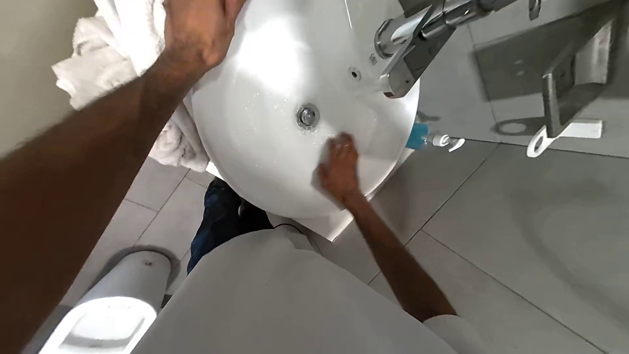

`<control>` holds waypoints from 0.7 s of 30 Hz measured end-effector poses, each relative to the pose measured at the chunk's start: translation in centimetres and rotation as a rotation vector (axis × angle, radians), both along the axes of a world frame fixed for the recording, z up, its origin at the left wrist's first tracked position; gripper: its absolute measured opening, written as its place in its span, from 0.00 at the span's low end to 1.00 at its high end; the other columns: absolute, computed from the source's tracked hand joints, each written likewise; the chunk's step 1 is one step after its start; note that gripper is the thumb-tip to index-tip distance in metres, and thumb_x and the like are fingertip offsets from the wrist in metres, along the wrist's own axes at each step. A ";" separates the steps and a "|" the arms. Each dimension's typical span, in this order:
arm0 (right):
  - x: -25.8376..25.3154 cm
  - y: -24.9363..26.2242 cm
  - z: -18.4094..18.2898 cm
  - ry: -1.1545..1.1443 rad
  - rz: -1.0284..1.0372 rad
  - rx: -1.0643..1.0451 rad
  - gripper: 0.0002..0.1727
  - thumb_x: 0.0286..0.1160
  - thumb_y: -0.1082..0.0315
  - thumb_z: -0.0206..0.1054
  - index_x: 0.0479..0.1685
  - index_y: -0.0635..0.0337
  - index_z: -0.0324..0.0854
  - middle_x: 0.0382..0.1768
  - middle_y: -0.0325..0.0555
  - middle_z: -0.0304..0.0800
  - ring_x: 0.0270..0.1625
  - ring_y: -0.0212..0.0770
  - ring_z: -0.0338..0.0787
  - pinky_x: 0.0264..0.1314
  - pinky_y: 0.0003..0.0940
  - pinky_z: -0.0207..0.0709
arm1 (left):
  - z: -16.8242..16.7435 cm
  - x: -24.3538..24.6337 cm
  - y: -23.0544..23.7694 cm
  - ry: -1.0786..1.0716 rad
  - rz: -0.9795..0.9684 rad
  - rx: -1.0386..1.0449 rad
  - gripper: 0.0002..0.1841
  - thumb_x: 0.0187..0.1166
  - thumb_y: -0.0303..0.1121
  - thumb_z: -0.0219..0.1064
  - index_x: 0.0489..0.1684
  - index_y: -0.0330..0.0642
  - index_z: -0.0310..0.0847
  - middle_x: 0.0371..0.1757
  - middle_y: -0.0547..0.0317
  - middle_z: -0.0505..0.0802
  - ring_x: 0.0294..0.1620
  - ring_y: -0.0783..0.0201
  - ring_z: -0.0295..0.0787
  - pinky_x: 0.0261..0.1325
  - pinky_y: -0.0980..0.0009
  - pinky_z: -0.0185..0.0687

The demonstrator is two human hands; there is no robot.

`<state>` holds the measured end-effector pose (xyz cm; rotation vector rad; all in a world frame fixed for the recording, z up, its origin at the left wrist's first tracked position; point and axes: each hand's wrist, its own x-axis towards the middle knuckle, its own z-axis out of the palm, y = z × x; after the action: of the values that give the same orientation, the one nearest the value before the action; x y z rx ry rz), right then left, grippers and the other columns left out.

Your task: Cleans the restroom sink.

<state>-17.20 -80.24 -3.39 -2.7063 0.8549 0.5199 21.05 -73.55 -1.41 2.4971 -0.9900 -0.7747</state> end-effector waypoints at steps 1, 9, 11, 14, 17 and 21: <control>0.8 2.3 -0.8 -0.092 0.109 0.091 0.39 0.78 0.55 0.63 0.89 0.62 0.63 0.92 0.63 0.54 0.94 0.62 0.53 0.92 0.65 0.49 | -0.2 -0.1 0.2 0.008 0.010 -0.023 0.34 0.91 0.58 0.44 0.51 0.32 0.82 0.48 0.28 0.89 0.58 0.28 0.86 0.60 0.28 0.71; 17.2 0.5 -8.4 -0.476 0.395 -0.015 0.38 0.87 0.36 0.46 0.91 0.47 0.65 0.92 0.39 0.61 0.95 0.46 0.54 0.95 0.61 0.40 | -0.2 0.4 0.0 -0.032 -0.040 -0.079 0.36 0.90 0.63 0.39 0.71 0.42 0.78 0.67 0.33 0.86 0.72 0.33 0.81 0.71 0.31 0.69; 18.3 -3.9 -8.3 -0.466 0.242 -0.171 0.41 0.86 0.35 0.47 0.91 0.52 0.64 0.93 0.45 0.59 0.96 0.51 0.53 0.95 0.63 0.39 | -0.3 0.4 0.1 -0.036 -0.046 -0.082 0.37 0.90 0.64 0.39 0.70 0.41 0.78 0.66 0.32 0.86 0.71 0.32 0.81 0.70 0.31 0.70; 14.0 -9.2 -5.9 -0.374 0.358 -0.132 0.41 0.90 0.39 0.47 0.91 0.60 0.61 0.93 0.52 0.56 0.96 0.51 0.52 0.97 0.51 0.43 | -0.3 0.3 0.2 -0.039 -0.046 -0.093 0.37 0.89 0.64 0.39 0.69 0.39 0.78 0.64 0.31 0.86 0.70 0.30 0.82 0.69 0.30 0.70; 5.6 -11.5 -3.5 -0.131 0.426 -0.052 0.37 0.92 0.41 0.42 0.95 0.51 0.55 0.95 0.40 0.52 0.96 0.41 0.50 0.97 0.46 0.42 | -0.3 0.4 0.1 -0.026 -0.037 -0.084 0.37 0.89 0.65 0.40 0.70 0.40 0.77 0.66 0.32 0.86 0.71 0.32 0.81 0.71 0.30 0.69; -1.2 -8.1 -1.3 0.078 0.061 -0.239 0.43 0.90 0.39 0.43 0.96 0.58 0.50 0.96 0.50 0.48 0.97 0.53 0.47 0.96 0.57 0.42 | -0.3 0.4 0.0 -0.031 -0.038 -0.099 0.37 0.90 0.63 0.40 0.68 0.37 0.77 0.65 0.30 0.86 0.70 0.30 0.81 0.68 0.29 0.70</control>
<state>-18.37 -88.37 -4.69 -2.9539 0.9099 0.5725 21.48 -73.50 -1.76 2.4186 -1.0623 -0.6831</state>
